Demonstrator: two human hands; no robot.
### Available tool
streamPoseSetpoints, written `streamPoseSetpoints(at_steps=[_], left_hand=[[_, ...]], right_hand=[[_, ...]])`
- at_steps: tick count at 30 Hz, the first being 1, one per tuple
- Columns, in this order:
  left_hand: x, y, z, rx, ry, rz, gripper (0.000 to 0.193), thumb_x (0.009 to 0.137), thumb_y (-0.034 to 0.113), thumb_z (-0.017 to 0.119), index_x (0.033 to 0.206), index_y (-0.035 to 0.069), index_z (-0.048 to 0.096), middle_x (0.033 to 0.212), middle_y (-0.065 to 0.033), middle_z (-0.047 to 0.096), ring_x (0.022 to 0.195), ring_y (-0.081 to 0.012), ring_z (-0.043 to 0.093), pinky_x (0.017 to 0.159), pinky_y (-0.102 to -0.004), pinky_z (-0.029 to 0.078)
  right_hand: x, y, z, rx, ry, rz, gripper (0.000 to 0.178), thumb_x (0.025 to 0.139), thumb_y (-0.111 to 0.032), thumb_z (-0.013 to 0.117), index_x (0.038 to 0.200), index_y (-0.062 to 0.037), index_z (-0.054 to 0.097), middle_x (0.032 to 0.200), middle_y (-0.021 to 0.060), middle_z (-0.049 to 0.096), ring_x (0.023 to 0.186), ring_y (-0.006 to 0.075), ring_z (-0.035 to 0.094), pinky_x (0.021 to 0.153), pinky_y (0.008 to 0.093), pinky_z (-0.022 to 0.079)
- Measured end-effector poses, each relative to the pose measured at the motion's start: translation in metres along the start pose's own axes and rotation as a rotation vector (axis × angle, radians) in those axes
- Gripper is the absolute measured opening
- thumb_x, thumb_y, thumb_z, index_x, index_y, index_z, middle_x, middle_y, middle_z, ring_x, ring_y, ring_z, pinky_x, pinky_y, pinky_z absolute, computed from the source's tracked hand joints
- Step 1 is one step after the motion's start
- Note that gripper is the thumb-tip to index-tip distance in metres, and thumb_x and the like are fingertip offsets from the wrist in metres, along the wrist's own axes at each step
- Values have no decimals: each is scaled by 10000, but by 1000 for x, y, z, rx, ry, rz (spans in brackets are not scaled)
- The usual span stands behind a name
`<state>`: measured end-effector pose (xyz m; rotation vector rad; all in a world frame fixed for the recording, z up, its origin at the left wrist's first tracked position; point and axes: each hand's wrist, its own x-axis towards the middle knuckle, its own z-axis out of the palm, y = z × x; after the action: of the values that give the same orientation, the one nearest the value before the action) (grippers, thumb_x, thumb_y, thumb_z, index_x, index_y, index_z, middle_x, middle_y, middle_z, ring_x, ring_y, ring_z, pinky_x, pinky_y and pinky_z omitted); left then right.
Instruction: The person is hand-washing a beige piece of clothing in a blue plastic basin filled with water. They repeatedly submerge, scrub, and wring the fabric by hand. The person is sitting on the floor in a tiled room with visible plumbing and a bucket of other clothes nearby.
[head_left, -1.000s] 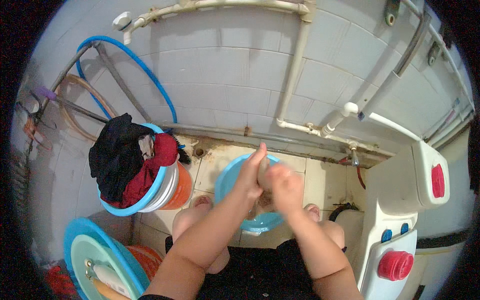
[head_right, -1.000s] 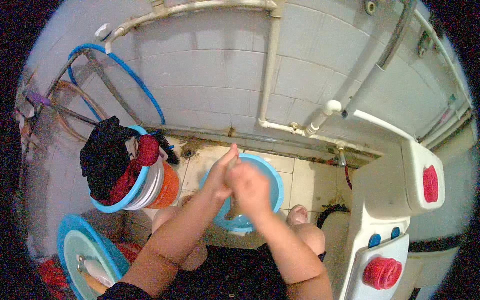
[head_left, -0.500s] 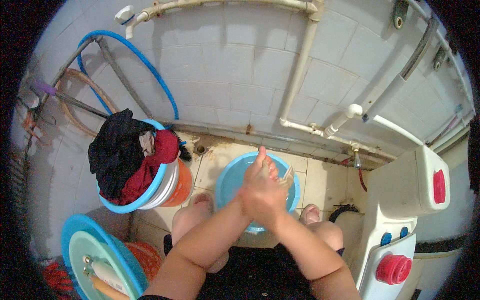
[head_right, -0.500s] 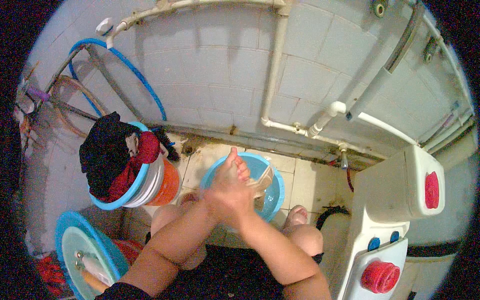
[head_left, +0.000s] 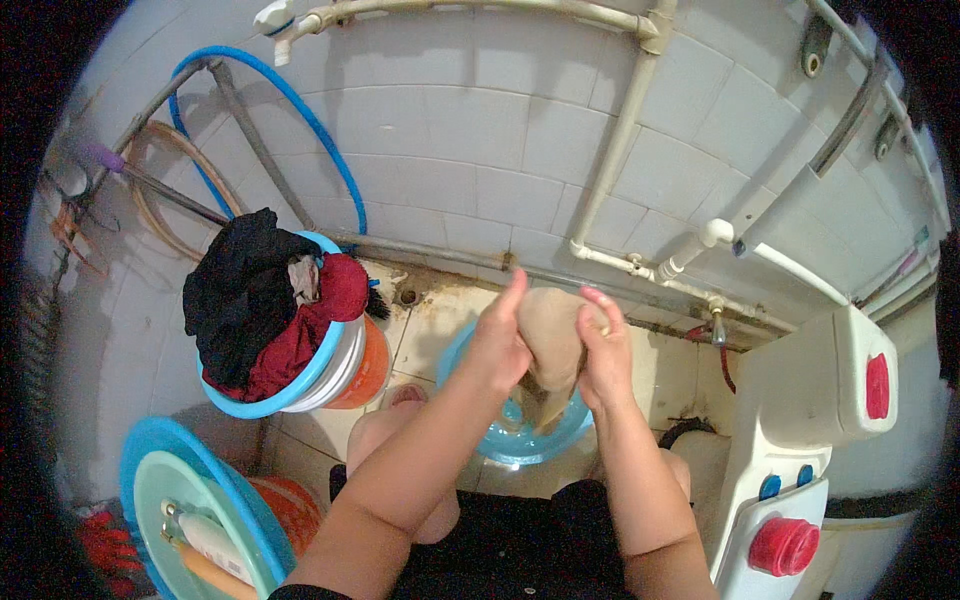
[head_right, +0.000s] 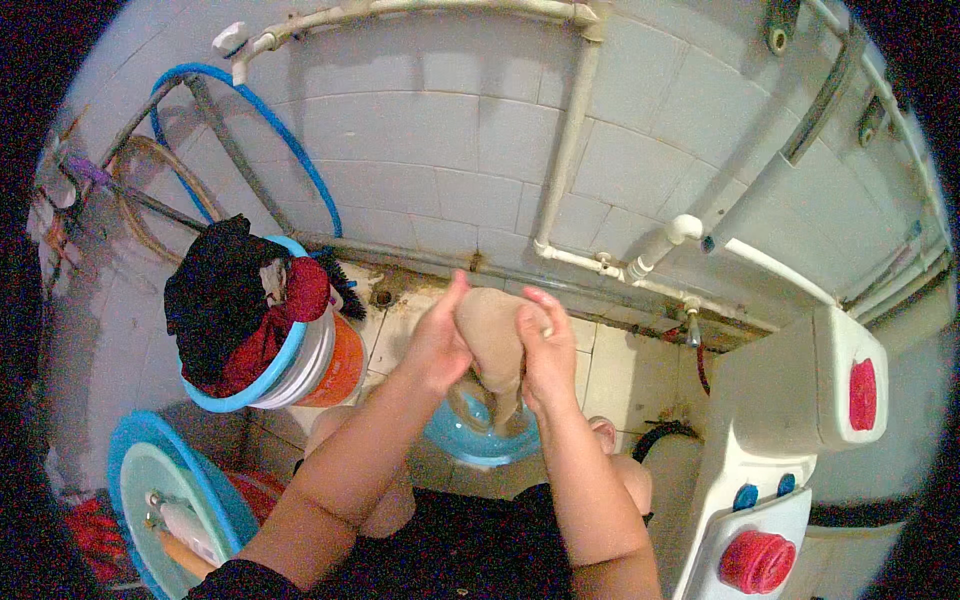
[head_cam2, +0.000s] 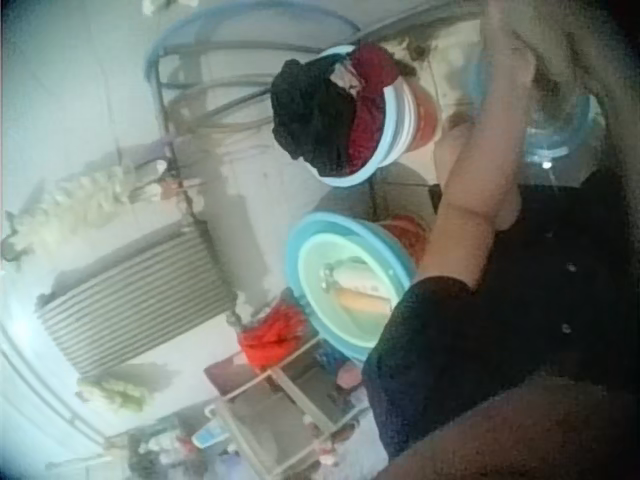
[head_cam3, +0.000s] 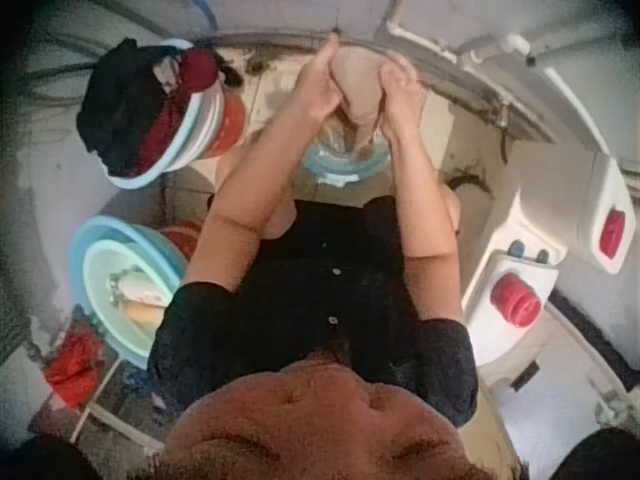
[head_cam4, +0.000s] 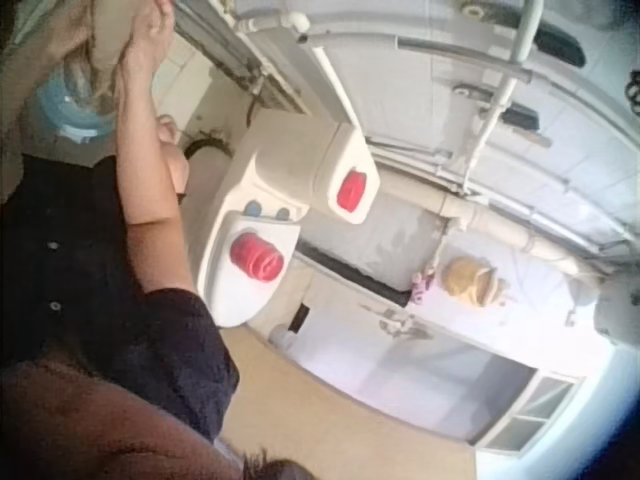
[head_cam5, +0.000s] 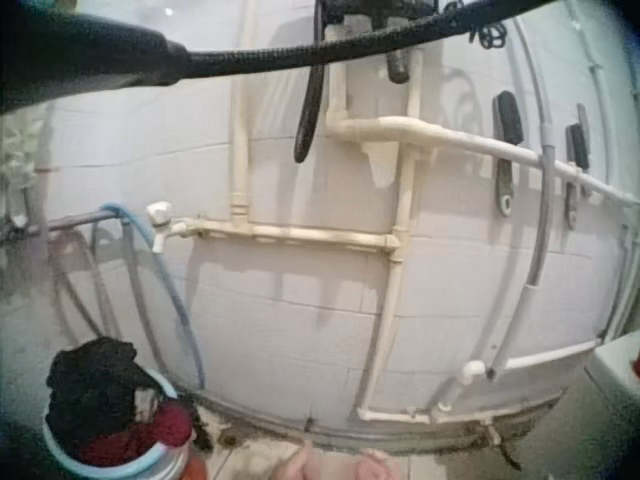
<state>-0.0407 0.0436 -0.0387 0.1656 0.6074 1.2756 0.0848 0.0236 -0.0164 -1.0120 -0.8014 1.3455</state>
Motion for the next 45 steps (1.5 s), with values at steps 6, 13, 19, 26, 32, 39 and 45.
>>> streamPoseSetpoints(at_steps=[6,13,19,26,32,39,45], left_hand=[[-4,-8,3,32,-234,-199,383,843,481,521,837,99,493,675,28,457,610,-100,458,569,-264,424],[-19,-59,14,-110,169,-151,300,911,402,418,761,152,489,645,21,478,619,-127,501,603,-284,450],[0,-13,-9,34,-341,-199,350,883,473,447,708,171,432,543,43,369,527,-124,448,512,-255,405],[-28,-52,22,-14,199,-128,317,883,423,477,806,119,521,771,-14,536,713,-136,530,619,-308,446],[5,-42,-35,-127,-269,-308,361,873,451,489,666,161,428,662,15,461,602,-100,463,515,-279,389],[-32,-30,31,183,-105,-134,349,894,446,449,879,99,468,796,-2,483,745,-93,457,687,-273,409],[-27,-4,21,858,-662,222,616,818,389,598,1255,40,340,1168,-104,467,1173,-227,391,972,-345,319]], right_hand=[[-44,13,7,-1086,-312,-810,229,852,-216,556,700,-46,580,676,108,555,630,270,547,722,337,458],[-4,4,10,-1131,44,-569,306,824,-241,494,577,-64,533,575,130,523,522,304,524,487,411,410],[-70,12,25,-1004,-376,-892,216,816,-209,508,651,-74,547,525,126,495,488,285,522,448,386,400],[-2,2,1,-1037,154,-539,171,844,-195,514,764,-49,552,622,153,556,552,322,548,514,388,428],[-58,11,23,-1325,-188,-785,129,798,-196,538,791,-78,592,660,132,594,613,310,590,537,403,450],[29,4,-22,-439,154,-334,248,914,-226,454,797,-31,554,754,36,577,604,186,521,554,315,422],[22,-38,-28,285,89,-8,278,932,-348,409,814,-107,482,679,-4,454,599,113,447,525,256,406]])
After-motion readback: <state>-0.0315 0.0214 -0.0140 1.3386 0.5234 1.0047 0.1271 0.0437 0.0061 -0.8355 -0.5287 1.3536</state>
